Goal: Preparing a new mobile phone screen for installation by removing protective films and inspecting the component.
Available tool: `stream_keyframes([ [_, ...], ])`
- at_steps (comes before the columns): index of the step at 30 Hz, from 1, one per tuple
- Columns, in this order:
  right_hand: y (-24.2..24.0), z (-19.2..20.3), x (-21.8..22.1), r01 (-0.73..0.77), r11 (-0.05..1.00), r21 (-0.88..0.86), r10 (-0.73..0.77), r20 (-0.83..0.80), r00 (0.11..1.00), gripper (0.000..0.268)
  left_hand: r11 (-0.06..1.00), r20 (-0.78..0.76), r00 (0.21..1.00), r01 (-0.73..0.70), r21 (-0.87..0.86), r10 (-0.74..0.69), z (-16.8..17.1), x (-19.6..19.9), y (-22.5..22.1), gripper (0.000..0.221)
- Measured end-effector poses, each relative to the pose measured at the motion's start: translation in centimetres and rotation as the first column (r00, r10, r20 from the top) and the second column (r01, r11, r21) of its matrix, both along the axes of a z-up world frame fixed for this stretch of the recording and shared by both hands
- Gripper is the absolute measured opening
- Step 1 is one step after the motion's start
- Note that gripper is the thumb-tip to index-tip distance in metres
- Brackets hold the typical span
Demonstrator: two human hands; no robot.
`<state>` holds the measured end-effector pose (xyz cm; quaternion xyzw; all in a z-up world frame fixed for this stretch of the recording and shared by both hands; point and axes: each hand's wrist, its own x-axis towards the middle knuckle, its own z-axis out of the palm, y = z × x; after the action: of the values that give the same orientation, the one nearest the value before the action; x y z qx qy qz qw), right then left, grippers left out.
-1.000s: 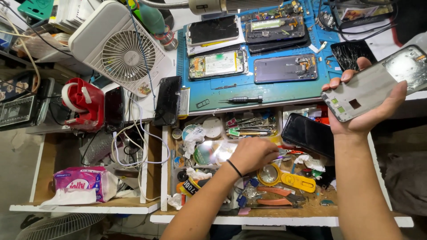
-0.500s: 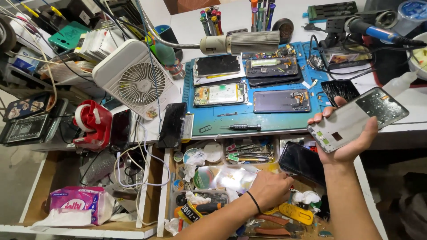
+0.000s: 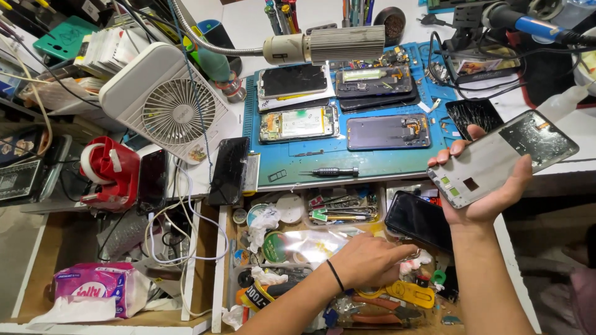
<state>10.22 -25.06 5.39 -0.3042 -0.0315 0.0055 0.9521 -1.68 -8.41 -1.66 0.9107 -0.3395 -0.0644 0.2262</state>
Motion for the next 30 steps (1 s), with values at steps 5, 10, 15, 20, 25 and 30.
stream_keyframes([
  [5,0.0,-0.4,0.1,-0.019,1.000,-0.001,0.019,0.012,1.000,0.069,0.999,-0.134,0.991,0.024,0.028,-0.020,0.3,-0.4,1.1,0.079],
  [10,0.3,-0.4,0.1,-0.035,0.999,-0.028,0.036,0.035,0.999,0.069,0.999,-0.093,0.996,0.010,0.043,-0.006,0.8,-0.6,1.5,0.056],
  [15,0.4,-0.6,0.0,-0.055,0.998,-0.026,0.057,0.048,0.997,0.068,0.999,0.021,0.999,0.048,0.013,-0.048,0.2,-0.9,1.7,0.048],
  [20,0.5,-0.5,-0.1,-0.039,0.998,-0.042,0.041,0.046,0.998,0.068,0.992,-0.067,0.997,0.035,-0.123,-0.044,3.1,-1.2,1.9,0.034],
  [25,0.4,-0.7,0.0,-0.060,0.998,-0.027,0.061,0.051,0.997,0.068,0.982,-0.065,0.995,0.057,-0.180,-0.070,2.4,-1.0,1.9,0.014],
  [30,0.5,-0.5,0.0,-0.040,0.998,-0.044,0.043,0.049,0.998,0.068,0.995,-0.181,0.982,0.033,-0.090,-0.048,4.5,-0.7,1.9,0.062],
])
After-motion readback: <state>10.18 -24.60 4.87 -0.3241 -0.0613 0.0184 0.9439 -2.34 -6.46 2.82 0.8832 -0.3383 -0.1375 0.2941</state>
